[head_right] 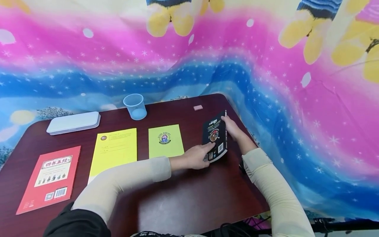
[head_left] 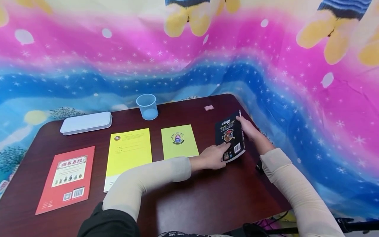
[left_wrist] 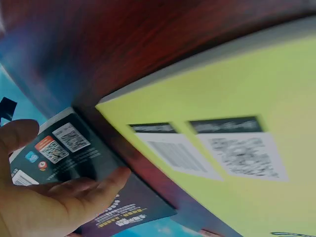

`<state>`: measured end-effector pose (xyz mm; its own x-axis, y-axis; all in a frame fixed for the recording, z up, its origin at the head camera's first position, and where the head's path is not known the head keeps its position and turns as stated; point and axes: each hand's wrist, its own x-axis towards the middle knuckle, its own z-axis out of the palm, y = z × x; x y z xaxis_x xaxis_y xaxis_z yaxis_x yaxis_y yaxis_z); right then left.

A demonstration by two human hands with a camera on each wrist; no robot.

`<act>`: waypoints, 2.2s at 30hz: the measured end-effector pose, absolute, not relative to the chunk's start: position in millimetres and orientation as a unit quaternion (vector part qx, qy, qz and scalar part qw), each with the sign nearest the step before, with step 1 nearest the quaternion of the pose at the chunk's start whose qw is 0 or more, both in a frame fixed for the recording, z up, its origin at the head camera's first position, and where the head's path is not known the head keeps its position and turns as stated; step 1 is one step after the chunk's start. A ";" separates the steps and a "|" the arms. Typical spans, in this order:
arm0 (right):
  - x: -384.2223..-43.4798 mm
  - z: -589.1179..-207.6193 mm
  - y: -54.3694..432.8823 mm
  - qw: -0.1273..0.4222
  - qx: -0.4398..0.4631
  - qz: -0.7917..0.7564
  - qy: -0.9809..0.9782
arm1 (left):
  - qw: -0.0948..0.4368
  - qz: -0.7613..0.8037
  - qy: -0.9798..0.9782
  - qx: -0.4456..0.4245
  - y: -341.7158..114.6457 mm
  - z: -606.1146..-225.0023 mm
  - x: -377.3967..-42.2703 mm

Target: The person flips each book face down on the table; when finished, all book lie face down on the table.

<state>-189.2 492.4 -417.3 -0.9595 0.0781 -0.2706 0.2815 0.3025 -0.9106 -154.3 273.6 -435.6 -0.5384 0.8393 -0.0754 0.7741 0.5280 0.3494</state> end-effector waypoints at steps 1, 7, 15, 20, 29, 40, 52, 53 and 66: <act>-189.7 -419.5 495.2 0.092 0.113 -0.577 0.804 | 0.125 0.125 0.867 0.467 273.1 -436.2 -155.1; -192.1 -433.2 506.4 0.117 0.125 -0.565 0.807 | 0.151 0.074 0.873 0.458 271.7 -440.2 -157.0; -203.4 -445.0 513.1 0.117 0.059 -0.465 0.875 | 0.124 0.016 0.879 0.460 265.3 -443.4 -158.6; -202.6 -458.9 514.0 0.100 0.066 -0.380 0.917 | 0.112 -0.039 0.870 0.478 265.1 -447.5 -156.8; -210.3 -459.9 504.4 0.099 0.092 -0.206 0.969 | 0.138 -0.051 0.870 0.471 263.9 -445.2 -157.4; -212.8 -453.8 490.9 0.119 0.144 -0.118 0.975 | 0.174 -0.034 0.865 0.469 261.7 -440.7 -160.0; -213.7 -451.7 494.4 0.112 0.120 -0.137 0.977 | 0.215 -0.030 0.856 0.470 259.8 -430.4 -172.1; -213.6 -451.1 494.4 0.119 0.122 -0.142 0.975 | 0.220 -0.032 0.854 0.470 259.7 -429.8 -172.9; -212.1 -448.0 491.2 0.122 0.107 -0.171 0.972 | 0.238 -0.021 0.844 0.481 253.8 -431.3 -181.8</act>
